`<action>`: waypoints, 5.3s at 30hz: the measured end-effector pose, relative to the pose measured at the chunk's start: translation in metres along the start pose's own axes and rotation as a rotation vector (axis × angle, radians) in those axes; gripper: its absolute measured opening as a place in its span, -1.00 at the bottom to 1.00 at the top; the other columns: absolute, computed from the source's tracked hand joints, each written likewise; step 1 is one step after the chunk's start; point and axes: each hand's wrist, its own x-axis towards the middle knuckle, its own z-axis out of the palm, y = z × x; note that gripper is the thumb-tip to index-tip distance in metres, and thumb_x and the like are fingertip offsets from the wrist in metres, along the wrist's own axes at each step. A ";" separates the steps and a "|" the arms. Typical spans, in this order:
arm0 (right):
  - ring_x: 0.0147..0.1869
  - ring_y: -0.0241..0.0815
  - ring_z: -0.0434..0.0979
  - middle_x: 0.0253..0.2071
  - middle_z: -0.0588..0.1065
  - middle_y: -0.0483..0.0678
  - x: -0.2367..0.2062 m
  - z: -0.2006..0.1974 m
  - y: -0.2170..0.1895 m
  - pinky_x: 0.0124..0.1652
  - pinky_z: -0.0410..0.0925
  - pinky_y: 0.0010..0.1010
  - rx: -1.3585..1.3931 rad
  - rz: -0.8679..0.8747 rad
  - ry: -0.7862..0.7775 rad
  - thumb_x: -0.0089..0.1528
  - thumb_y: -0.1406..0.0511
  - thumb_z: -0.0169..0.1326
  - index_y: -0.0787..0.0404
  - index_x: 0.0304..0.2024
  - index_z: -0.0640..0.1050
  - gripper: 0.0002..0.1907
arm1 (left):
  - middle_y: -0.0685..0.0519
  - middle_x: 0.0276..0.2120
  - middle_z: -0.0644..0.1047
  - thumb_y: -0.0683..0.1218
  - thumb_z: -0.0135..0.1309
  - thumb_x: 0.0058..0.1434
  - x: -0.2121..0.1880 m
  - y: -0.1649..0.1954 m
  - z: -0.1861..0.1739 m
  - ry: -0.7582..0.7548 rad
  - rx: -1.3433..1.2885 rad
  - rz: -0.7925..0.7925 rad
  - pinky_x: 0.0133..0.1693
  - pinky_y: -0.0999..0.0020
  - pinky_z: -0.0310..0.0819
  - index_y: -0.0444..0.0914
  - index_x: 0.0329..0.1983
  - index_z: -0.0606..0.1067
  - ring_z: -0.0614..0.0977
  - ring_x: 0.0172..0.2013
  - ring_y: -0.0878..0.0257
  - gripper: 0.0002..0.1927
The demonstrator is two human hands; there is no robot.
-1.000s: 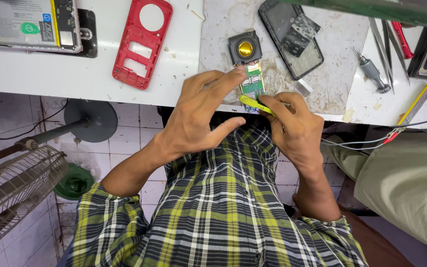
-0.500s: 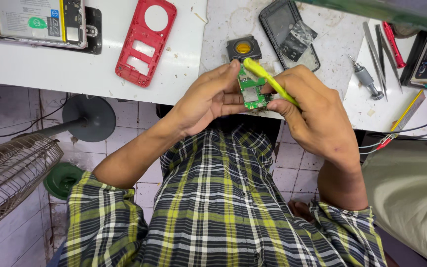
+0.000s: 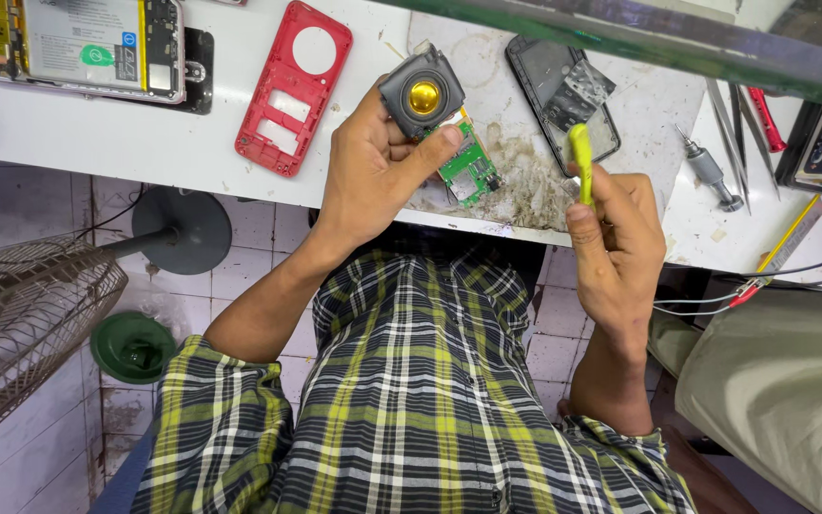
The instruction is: The person disassembles a red mobile phone, removes the battery and internal components, and cleans the circuit board with a toothbrush and liquid. The person then reassembles the phone components.
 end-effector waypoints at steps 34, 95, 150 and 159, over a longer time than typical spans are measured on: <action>-0.45 -0.47 0.40 -0.11 0.53 0.12 -0.020 0.032 -0.016 -0.50 0.19 -0.65 0.683 0.284 0.045 0.32 0.56 0.12 0.35 0.24 0.26 -0.50 | -0.35 0.02 0.58 -0.13 -0.02 0.51 -0.036 0.035 0.003 -0.004 -0.306 -0.122 -0.06 0.17 0.77 -0.41 0.08 0.30 0.71 0.01 0.04 -0.75; -0.40 -0.33 0.35 -0.34 0.45 -0.01 -0.027 0.035 0.002 -0.37 0.24 -0.53 0.466 -0.037 0.085 0.38 0.37 0.12 0.38 -0.24 0.49 -0.84 | -0.11 -0.19 0.67 -0.28 0.28 0.33 -0.048 0.043 0.025 0.068 -0.041 0.015 -0.16 0.53 0.64 -0.30 -0.11 0.33 0.71 -0.18 0.35 -0.69; -0.23 -0.15 0.46 -0.16 0.45 0.03 -0.039 0.002 -0.006 -0.22 0.38 -0.38 -0.417 -0.047 0.034 0.43 0.31 0.17 0.21 0.32 0.51 -0.60 | -0.01 -0.06 0.58 -0.27 0.32 0.31 -0.016 0.004 0.002 0.048 -0.119 -0.049 0.10 0.36 0.64 -0.36 0.12 0.39 0.66 -0.07 0.31 -0.59; -0.30 -0.22 0.48 -0.26 0.51 0.01 -0.037 0.020 -0.005 -0.29 0.34 -0.40 -0.352 -0.217 0.085 0.22 0.63 0.14 0.03 0.17 0.62 -0.44 | -0.01 -0.12 0.59 -0.27 0.32 0.30 -0.024 0.009 0.010 0.068 -0.142 -0.051 0.04 0.39 0.64 -0.34 0.06 0.38 0.67 -0.10 0.34 -0.62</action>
